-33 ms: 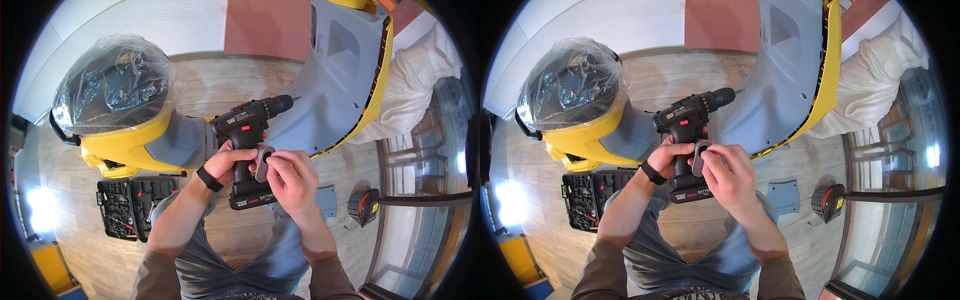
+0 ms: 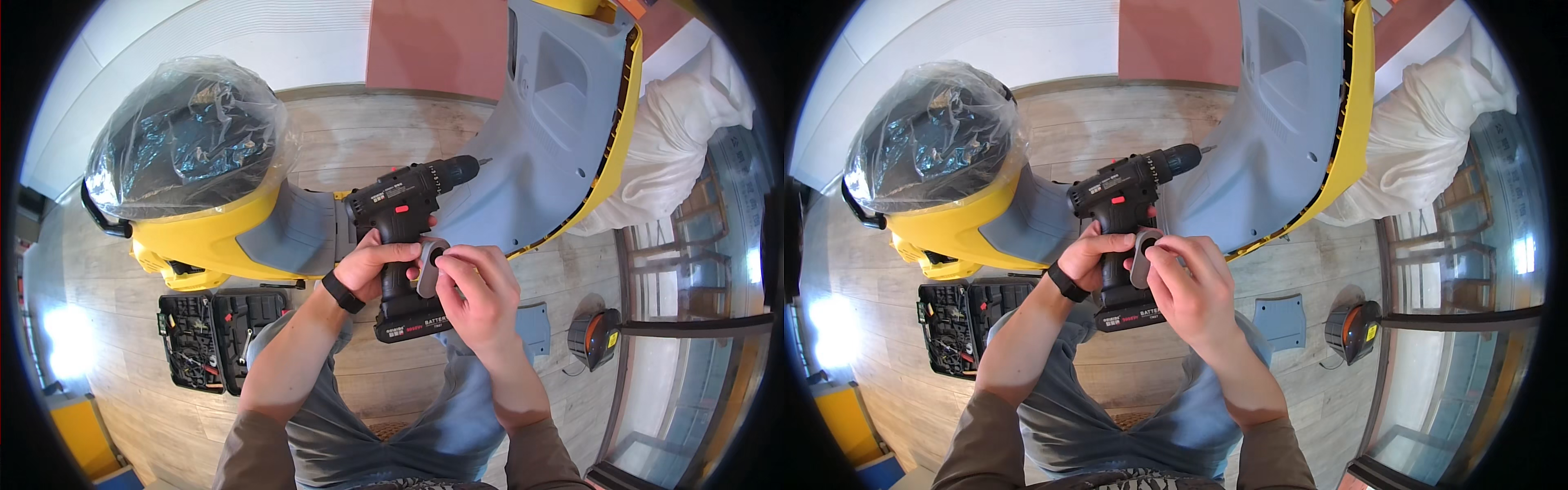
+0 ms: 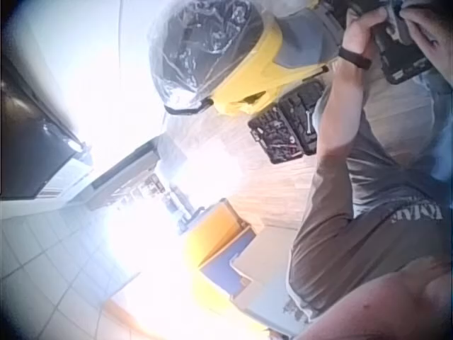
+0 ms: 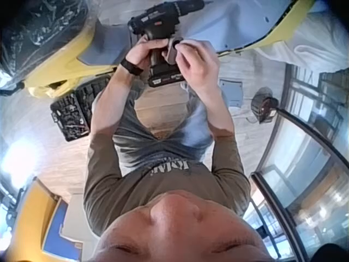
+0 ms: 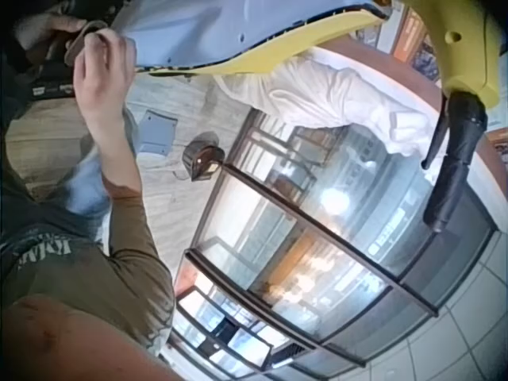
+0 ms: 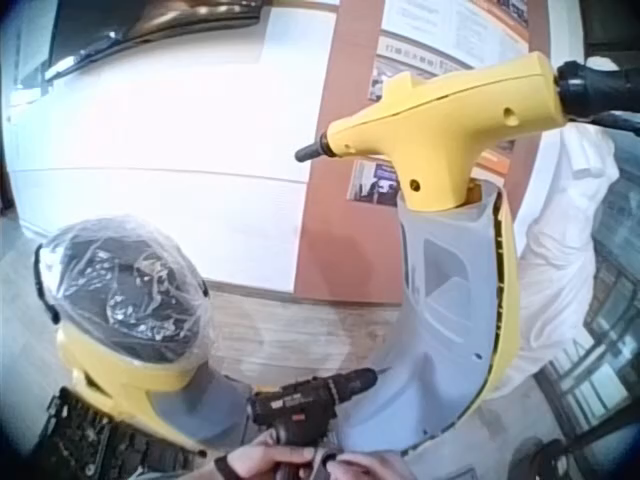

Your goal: Repairing a yellow scooter by attaching panels with an electric screwdriver.

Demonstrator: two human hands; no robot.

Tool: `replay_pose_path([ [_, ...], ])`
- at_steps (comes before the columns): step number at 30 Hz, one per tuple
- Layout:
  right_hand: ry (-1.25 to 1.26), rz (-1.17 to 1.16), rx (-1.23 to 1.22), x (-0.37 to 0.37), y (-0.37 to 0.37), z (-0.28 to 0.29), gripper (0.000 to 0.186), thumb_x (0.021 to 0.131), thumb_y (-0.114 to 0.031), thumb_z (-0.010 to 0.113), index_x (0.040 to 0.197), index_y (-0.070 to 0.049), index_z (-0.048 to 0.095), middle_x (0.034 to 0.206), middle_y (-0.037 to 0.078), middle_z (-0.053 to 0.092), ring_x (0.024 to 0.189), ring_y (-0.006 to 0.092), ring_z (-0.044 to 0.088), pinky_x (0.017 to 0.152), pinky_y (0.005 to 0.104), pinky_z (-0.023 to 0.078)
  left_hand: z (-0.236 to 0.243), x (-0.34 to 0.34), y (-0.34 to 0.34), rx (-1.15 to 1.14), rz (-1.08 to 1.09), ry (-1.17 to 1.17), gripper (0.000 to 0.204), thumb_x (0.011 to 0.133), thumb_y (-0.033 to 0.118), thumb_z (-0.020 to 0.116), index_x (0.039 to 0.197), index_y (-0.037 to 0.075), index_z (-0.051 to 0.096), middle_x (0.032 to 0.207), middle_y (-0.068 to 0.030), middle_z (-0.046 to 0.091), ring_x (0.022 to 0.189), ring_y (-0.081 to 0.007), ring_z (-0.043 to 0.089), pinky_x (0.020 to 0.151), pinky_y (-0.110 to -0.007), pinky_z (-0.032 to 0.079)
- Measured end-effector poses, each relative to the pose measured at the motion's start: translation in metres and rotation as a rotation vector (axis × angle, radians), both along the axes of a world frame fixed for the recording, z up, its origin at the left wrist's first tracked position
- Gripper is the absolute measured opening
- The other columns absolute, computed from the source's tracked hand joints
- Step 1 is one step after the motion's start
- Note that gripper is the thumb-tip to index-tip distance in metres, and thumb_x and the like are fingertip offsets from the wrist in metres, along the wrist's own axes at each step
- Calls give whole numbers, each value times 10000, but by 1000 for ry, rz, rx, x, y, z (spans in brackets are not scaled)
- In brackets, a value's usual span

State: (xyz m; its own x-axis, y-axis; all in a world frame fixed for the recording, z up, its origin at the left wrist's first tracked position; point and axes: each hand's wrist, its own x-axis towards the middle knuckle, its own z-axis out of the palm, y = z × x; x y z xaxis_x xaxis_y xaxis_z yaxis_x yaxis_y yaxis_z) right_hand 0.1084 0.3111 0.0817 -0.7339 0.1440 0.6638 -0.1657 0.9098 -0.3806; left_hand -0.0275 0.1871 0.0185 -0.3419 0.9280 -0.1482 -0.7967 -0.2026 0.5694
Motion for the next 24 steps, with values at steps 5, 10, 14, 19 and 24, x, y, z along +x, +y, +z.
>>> replay_pose_path([
  [5, -1, 3, -23, -2, -1, 1, 262, 719, 38, 736, 958, -38, 658, 925, 69, 627, 780, 251, 610, 660, 345, 513, -5, -3, -1, 19, -26, -20, 496, 864, 58, 687, 1324, 54, 502, 1122, -80, 651, 881, -129, 622, 722, -249, 514],
  [10, -59, -23, -74, -1, -3, 1, 212, 776, -9, 731, 973, -42, 662, 897, 75, 601, 765, 243, 575, 641, 342, 490, -4, -3, -1, 5, -11, -15, 506, 862, 57, 690, 1330, 53, 499, 1147, -96, 649, 995, -177, 640, 813, -291, 534],
  [14, -72, -32, -84, -2, -3, 1, 198, 785, -2, 714, 967, -42, 648, 899, 82, 594, 776, 260, 570, 657, 363, 479, -6, -2, 0, -13, 3, -16, 508, 857, 54, 694, 1327, 51, 500, 1138, -94, 651, 1015, -190, 638, 837, -303, 533],
  [19, -158, -19, -131, -3, -3, 0, 162, 801, -5, 688, 938, -46, 611, 914, 89, 572, 811, 296, 557, 707, 404, 454, -8, -1, 2, -31, 10, 12, 501, 856, 74, 718, 1318, 75, 525, 1156, -19, 615, 754, -99, 601, 662, -250, 505],
  [24, -176, -24, -123, -1, -2, 0, 159, 817, -28, 687, 963, -58, 631, 908, 78, 556, 802, 278, 531, 709, 394, 444, -7, -2, 1, -41, -1, 11, 497, 853, 60, 704, 1313, 58, 515, 1111, -58, 651, 974, -146, 638, 794, -272, 530],
])
